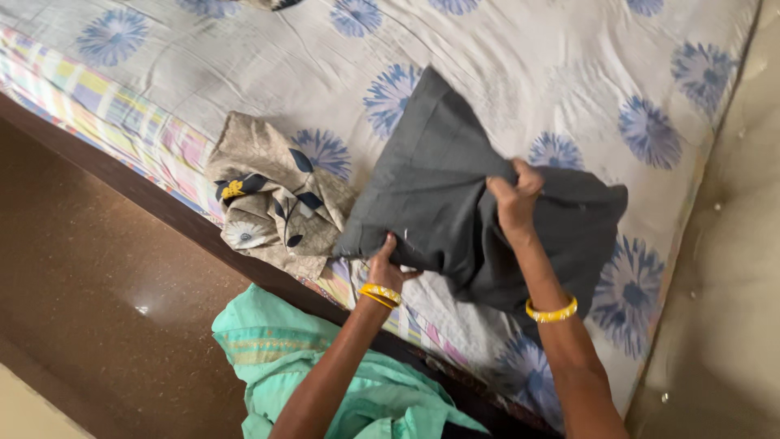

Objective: The person places a dark gray pillow on a bed, then inserts it into a floral-patterned pillowcase. They adjust the case and smooth the pillow to fit the cover neatly.

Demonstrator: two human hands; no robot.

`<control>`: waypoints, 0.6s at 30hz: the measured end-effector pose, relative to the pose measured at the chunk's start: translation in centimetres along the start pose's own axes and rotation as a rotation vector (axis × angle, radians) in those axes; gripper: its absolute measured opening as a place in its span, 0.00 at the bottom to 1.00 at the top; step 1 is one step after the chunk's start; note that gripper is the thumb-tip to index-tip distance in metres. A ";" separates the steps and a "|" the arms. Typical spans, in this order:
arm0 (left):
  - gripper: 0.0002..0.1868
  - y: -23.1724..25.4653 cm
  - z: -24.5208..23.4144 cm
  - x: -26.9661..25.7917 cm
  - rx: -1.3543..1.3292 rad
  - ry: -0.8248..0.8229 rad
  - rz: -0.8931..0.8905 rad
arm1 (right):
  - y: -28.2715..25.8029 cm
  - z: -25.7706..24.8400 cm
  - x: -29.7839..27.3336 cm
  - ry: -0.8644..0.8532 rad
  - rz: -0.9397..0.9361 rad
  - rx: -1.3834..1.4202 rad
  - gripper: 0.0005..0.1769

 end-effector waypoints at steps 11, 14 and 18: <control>0.28 15.6 16.4 -9.4 0.056 -0.236 0.568 | -3.8 -10.5 4.6 0.046 -0.045 0.814 0.23; 0.20 15.5 18.9 -11.5 0.107 -0.467 0.582 | -3.6 -11.9 7.1 0.115 -0.088 0.501 0.29; 0.21 14.2 20.1 -12.1 0.145 -0.513 0.566 | -4.2 -10.3 6.6 0.008 0.101 0.487 0.25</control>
Point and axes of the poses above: each hand's wrist, its own x-axis towards the middle knuckle, its own z-axis out of the palm, y = z × x, the point moved 3 cm from there along x, towards the middle knuckle, and after that the axes turned 1 degree about -z, right-handed, at the moved point
